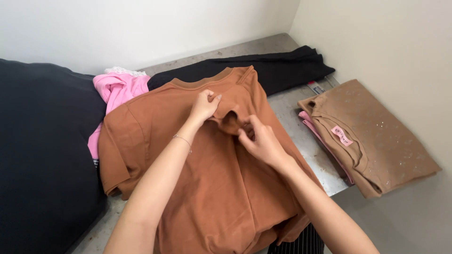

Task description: The person folds a brown t-shirt on a metal table. They smooth the fabric, fold the sleeves inward, fold the bottom up, and then fold the shirt in half to create a neat stack.

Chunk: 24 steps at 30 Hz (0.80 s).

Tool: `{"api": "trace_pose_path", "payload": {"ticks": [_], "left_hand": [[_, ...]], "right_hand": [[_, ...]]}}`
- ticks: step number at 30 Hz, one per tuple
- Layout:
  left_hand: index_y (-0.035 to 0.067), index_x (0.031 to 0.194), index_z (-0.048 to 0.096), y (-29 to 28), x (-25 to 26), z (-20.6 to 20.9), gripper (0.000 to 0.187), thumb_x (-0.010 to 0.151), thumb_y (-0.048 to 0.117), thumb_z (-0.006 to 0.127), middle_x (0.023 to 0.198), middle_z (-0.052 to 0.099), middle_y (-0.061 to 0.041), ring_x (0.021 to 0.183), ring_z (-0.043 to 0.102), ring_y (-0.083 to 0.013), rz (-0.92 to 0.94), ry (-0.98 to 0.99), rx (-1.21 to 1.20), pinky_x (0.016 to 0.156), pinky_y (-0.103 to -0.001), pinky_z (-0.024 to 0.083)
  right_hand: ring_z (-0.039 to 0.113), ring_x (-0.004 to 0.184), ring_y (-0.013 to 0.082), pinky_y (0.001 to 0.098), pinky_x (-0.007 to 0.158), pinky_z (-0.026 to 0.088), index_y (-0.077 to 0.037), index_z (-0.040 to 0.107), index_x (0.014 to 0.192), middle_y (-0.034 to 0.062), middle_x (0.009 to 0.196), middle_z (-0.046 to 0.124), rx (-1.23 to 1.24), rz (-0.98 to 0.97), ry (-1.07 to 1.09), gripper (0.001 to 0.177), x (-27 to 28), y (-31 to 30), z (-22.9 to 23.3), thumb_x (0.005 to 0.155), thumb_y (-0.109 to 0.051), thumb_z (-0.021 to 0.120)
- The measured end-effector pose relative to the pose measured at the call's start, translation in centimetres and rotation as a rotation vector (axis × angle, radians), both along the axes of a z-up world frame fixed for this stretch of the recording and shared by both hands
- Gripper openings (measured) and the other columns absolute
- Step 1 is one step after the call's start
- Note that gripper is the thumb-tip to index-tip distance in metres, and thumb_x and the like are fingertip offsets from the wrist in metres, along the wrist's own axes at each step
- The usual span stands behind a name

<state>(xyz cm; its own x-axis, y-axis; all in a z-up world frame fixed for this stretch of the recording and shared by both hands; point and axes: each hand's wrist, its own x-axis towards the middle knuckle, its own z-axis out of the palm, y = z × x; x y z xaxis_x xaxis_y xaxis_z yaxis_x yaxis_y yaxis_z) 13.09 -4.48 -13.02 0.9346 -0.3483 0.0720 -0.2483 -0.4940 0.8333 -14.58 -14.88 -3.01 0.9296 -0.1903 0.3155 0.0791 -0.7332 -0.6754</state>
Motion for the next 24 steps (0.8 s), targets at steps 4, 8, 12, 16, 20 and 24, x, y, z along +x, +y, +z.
{"api": "trace_pose_path", "payload": {"ticks": [4,8,12,16,20,24], "left_hand": [[0.016,0.134,0.074,4.1,-2.2,4.2,0.048,0.096,0.046,0.075,0.131,0.078,-0.011,0.132,0.069,-0.0358,-0.128,-0.109,0.352,0.109,-0.052,0.057],[0.023,0.137,0.067,4.5,-5.2,7.5,0.043,0.098,0.04,0.069,0.118,0.079,-0.005,0.12,0.074,-0.0345,-0.116,-0.323,0.384,0.1,-0.053,0.06],[0.012,0.146,0.063,1.3,-5.9,8.3,0.055,0.101,0.044,0.067,0.134,0.068,-0.019,0.13,0.066,-0.0466,-0.231,-0.399,0.378,0.106,-0.06,0.054],[0.007,0.15,0.059,-2.0,-3.1,6.0,0.064,0.1,0.048,0.066,0.142,0.063,-0.023,0.134,0.062,-0.0484,-0.233,-0.274,0.418,0.107,-0.06,0.053],[0.014,0.144,0.064,-5.1,-1.1,4.8,0.053,0.095,0.035,0.07,0.136,0.061,-0.017,0.131,0.062,-0.0441,-0.202,-0.484,0.485,0.104,-0.057,0.051],[-0.002,0.156,0.053,-8.3,-1.8,6.4,0.057,0.102,0.012,0.06,0.162,0.046,-0.031,0.153,0.044,-0.0488,-0.355,-0.679,0.33,0.122,-0.062,0.039]], "right_hand": [[0.082,0.092,0.0383,0.0492,0.081,0.064,-0.004,0.072,0.121,0.021,0.097,0.084,0.004,0.214,0.174,0.036,1.5,-3.5,1.9,0.094,-0.027,0.078],[0.077,0.103,0.0364,0.0511,0.083,0.062,-0.011,0.073,0.121,0.0125,0.101,0.076,-0.104,-0.309,0.087,0.041,7.5,-12.6,-4.7,0.1,-0.046,0.075],[0.077,0.105,0.033,0.0493,0.085,0.06,-0.015,0.075,0.121,0.0031,0.095,0.077,-0.01,-0.399,0.256,0.055,10.1,-15.2,-5.9,0.098,-0.064,0.072],[0.079,0.099,0.0303,0.0468,0.079,0.062,-0.02,0.082,0.106,0.0007,0.09,0.079,-0.06,-0.419,0.26,0.034,13.0,-17.4,-7.4,0.1,-0.051,0.071],[0.078,0.104,0.0383,0.0531,0.085,0.06,-0.018,0.076,0.108,0.01,0.103,0.078,-0.242,-0.499,0.336,0.035,12.7,-17.5,-6.2,0.106,-0.048,0.057],[0.071,0.113,0.0457,0.0501,0.094,0.058,0.0,0.069,0.122,0.0229,0.114,0.068,-0.468,-0.324,-0.189,0.024,13.1,-13.4,-3.3,0.102,-0.012,0.067]]}}
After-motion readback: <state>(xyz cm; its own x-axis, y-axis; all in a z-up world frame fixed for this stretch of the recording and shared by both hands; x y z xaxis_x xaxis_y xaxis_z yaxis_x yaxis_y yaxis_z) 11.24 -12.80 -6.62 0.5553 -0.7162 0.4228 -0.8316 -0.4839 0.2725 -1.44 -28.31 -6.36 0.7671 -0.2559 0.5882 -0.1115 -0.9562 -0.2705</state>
